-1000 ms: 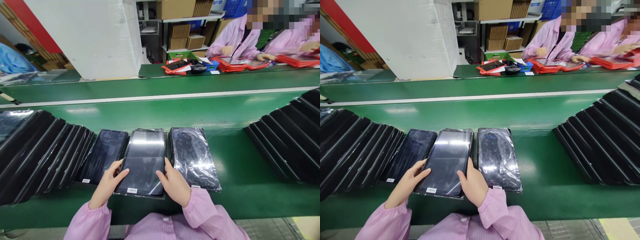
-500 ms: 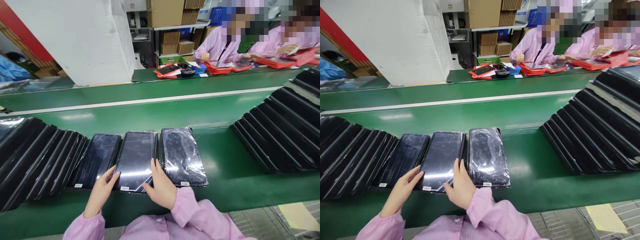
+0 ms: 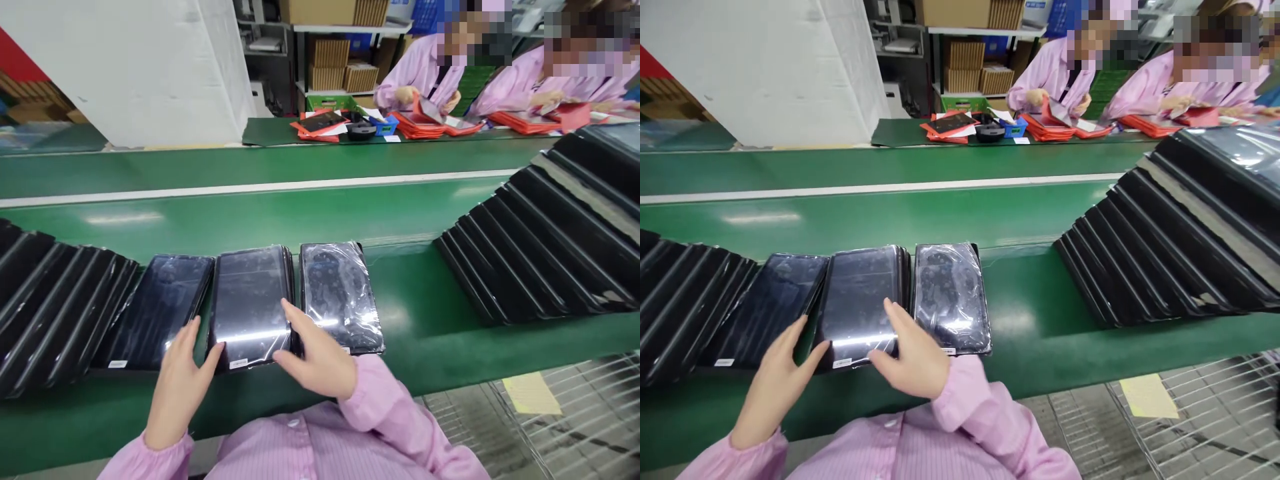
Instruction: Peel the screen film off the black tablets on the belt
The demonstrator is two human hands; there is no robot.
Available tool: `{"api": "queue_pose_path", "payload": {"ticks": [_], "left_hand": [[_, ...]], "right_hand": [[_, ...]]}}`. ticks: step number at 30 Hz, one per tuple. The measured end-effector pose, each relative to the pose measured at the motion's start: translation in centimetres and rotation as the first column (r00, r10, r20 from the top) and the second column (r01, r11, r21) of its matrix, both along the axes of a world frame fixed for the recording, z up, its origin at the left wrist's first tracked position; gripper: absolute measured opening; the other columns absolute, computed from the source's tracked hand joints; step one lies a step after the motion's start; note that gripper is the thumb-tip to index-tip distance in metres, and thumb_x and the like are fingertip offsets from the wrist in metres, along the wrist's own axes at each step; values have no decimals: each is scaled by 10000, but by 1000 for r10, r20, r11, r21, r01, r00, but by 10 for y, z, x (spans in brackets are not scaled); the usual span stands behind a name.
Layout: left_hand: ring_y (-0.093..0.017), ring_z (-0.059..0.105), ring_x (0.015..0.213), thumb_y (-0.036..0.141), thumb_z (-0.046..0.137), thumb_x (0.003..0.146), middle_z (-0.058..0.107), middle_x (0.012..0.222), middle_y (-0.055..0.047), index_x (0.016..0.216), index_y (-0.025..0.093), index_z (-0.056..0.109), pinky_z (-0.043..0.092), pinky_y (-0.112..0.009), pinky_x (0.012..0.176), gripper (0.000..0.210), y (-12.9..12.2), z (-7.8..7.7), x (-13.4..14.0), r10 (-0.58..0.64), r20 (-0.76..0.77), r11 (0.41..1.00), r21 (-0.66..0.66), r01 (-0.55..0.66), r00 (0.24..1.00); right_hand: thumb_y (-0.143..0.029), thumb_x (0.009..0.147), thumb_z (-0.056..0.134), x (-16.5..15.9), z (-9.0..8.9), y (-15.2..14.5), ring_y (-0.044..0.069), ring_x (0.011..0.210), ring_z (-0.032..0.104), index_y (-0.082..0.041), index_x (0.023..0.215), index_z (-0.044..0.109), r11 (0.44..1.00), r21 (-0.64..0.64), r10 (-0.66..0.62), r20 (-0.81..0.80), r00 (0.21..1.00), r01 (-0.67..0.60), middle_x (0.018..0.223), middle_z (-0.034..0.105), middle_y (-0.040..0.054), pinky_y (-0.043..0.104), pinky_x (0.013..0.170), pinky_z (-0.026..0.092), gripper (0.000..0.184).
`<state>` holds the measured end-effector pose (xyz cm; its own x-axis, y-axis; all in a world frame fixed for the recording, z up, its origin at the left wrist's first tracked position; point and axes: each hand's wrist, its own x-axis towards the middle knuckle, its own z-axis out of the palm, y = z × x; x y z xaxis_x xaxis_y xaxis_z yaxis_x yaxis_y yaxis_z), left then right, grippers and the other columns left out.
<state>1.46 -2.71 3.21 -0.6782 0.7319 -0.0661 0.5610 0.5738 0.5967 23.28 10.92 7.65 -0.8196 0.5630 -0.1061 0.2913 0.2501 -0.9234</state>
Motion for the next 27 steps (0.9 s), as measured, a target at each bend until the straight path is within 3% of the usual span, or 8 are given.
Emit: {"api": "queue_pose_path", "payload": {"ticks": [3, 5, 6, 9, 12, 15, 19, 27], "left_hand": [[-375, 289, 1453, 507, 464, 929, 372, 1530, -216, 1507, 129, 334, 246, -576, 1183, 703, 13, 14, 19, -75, -207, 990, 100, 97, 976], [-351, 315, 1445, 425, 497, 940, 409, 1511, -176, 1497, 200, 352, 281, -560, 1174, 618, 25, 17, 38, -249, -283, 943, 146, 298, 926], [-340, 325, 1443, 384, 520, 938, 421, 1509, -154, 1490, 233, 361, 296, -554, 1170, 594, 30, 16, 48, -374, -313, 891, 142, 432, 873], [-343, 339, 1439, 276, 603, 896, 430, 1520, -130, 1463, 263, 404, 309, -586, 1155, 602, 48, 9, 75, -708, -341, 646, 38, 762, 618], [-346, 399, 1403, 180, 658, 835, 467, 1492, -155, 1404, 223, 482, 317, -614, 1139, 597, 66, 5, 89, -831, -312, 498, -48, 866, 461], [-336, 503, 1311, 163, 727, 776, 536, 1418, -169, 1319, 195, 558, 413, -573, 1088, 570, 82, 6, 87, -862, -251, 463, -33, 886, 441], [-313, 568, 1229, 220, 753, 768, 585, 1359, -122, 1276, 254, 595, 503, -526, 1005, 533, 90, 8, 79, -861, -145, 483, 68, 873, 488], [-307, 570, 1245, 343, 703, 837, 595, 1358, -111, 1248, 279, 616, 404, -589, 1092, 425, 87, 3, 78, -832, -167, 526, 67, 848, 529]], "right_hand": [[-300, 953, 539, 47, 4, 34, 234, 1263, 571, -257, 1457, 451, 975, 17, -211, -227, 951, 221, 1420, 560, 91, 466, 1096, 442, 514], [-353, 948, 540, 74, -5, 66, 246, 1075, 670, -228, 1339, 574, 825, 121, -522, -212, 826, 552, 1197, 688, 104, 488, 1009, 506, 411], [-378, 937, 544, 84, -13, 82, 260, 1042, 671, -187, 1329, 577, 776, 142, -586, -200, 785, 615, 1193, 674, 136, 511, 985, 510, 437], [-410, 861, 622, 92, -39, 123, 267, 962, 671, -123, 1277, 611, 763, 171, -606, -144, 782, 623, 1194, 646, 181, 499, 907, 544, 506], [-394, 842, 633, 83, -57, 155, 230, 902, 664, -134, 1282, 614, 793, 206, -567, -94, 819, 573, 1156, 649, 152, 437, 852, 560, 511], [-364, 847, 635, 72, -61, 183, 205, 838, 647, -126, 1294, 610, 808, 259, -533, -64, 844, 530, 1098, 654, 134, 412, 828, 555, 507], [-334, 832, 673, 65, -54, 213, 214, 857, 636, -154, 1145, 709, 825, 340, -467, -41, 883, 452, 1051, 655, 111, 401, 861, 537, 363], [-221, 817, 687, 51, -38, 207, 285, 1176, 558, -207, 936, 755, 868, 393, -314, -37, 949, 303, 1162, 658, 103, 488, 1087, 370, 138]]}}
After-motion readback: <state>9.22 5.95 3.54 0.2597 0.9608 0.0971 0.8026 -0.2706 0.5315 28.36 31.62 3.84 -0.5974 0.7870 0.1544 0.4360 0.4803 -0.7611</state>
